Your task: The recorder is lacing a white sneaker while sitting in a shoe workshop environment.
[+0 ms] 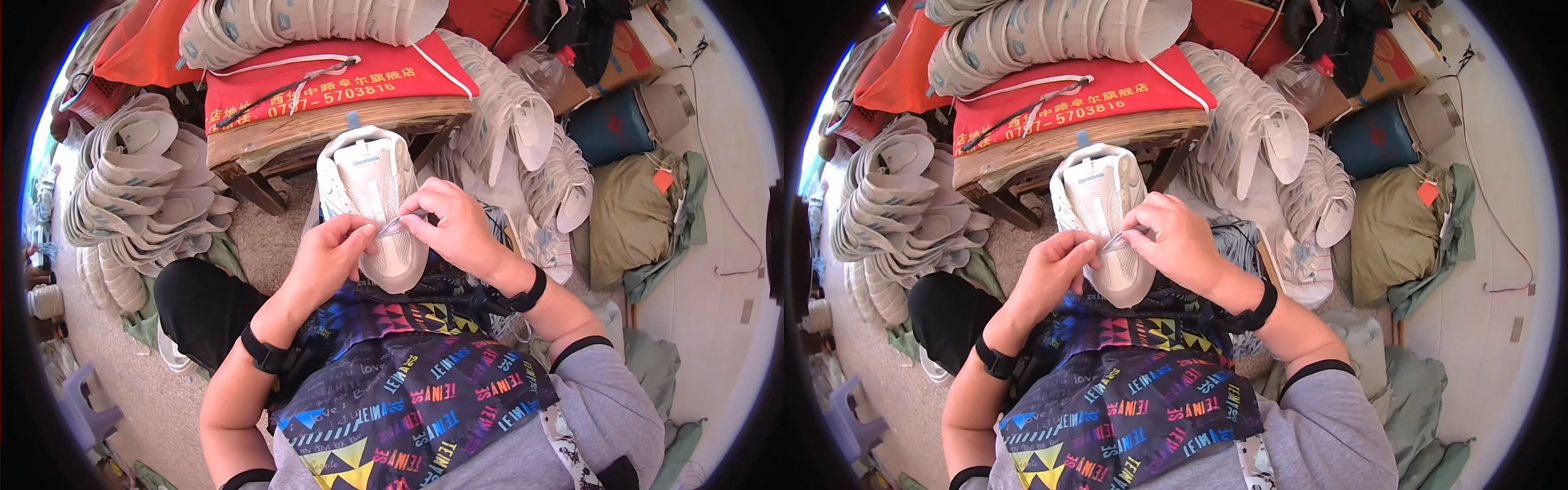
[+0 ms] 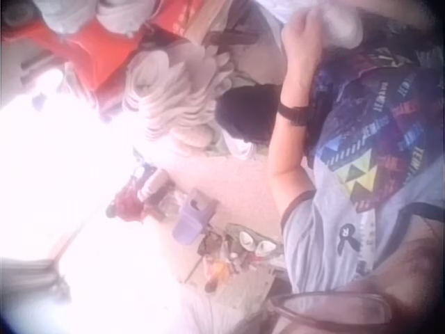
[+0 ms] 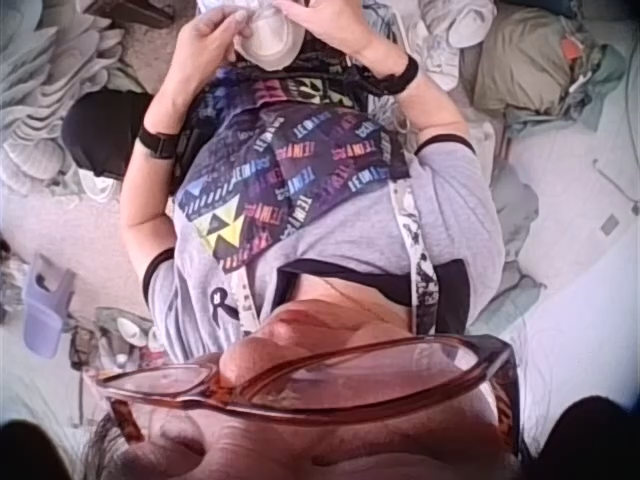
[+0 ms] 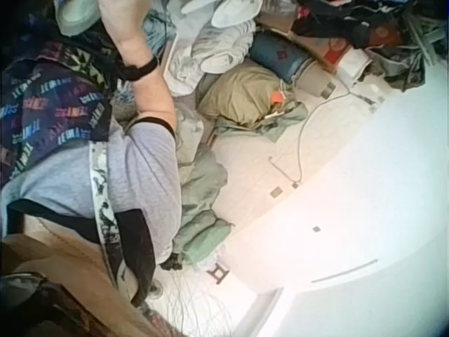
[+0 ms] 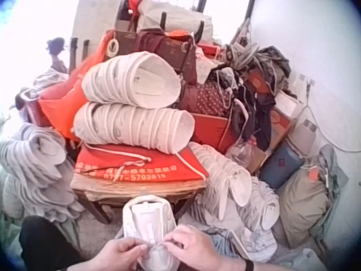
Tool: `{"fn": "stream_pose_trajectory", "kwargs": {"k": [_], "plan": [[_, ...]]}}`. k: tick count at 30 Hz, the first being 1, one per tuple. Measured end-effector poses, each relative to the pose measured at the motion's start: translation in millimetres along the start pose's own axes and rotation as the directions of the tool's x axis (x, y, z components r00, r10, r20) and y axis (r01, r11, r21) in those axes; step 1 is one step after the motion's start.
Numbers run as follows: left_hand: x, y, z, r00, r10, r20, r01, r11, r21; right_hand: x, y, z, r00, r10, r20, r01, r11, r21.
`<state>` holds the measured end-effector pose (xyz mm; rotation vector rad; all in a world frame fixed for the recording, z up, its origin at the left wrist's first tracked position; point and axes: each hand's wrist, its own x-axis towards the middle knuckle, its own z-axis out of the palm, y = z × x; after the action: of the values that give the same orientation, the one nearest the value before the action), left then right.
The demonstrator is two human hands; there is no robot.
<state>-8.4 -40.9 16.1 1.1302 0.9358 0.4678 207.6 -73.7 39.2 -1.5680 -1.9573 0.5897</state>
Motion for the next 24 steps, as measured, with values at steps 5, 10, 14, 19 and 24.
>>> {"fn": "stream_pose_trajectory", "kwargs": {"k": [5,10,14,19,24], "plan": [[-13,3,-9,0.999,0.004,0.037,-0.003,1.0,-0.03,-3,-9,-3,0.982,0.187,0.035,-0.19,0.973,0.13],[-10,2,-7,0.998,0.015,0.059,-0.013,0.999,-0.035,-5,-2,10,0.981,0.19,-0.042,-0.176,0.96,0.22],[-4,4,-6,0.998,-0.007,0.057,0.008,1.0,-0.01,-8,-2,13,0.974,0.227,-0.006,-0.221,0.953,0.206],[0,6,-5,0.997,-0.03,0.067,0.03,0.999,-0.009,-5,5,17,0.987,0.16,0.014,-0.16,0.968,0.191],[0,2,-8,0.999,-0.01,0.047,0.008,0.999,0.033,6,18,15,0.974,0.15,0.168,-0.202,0.91,0.362]]}}
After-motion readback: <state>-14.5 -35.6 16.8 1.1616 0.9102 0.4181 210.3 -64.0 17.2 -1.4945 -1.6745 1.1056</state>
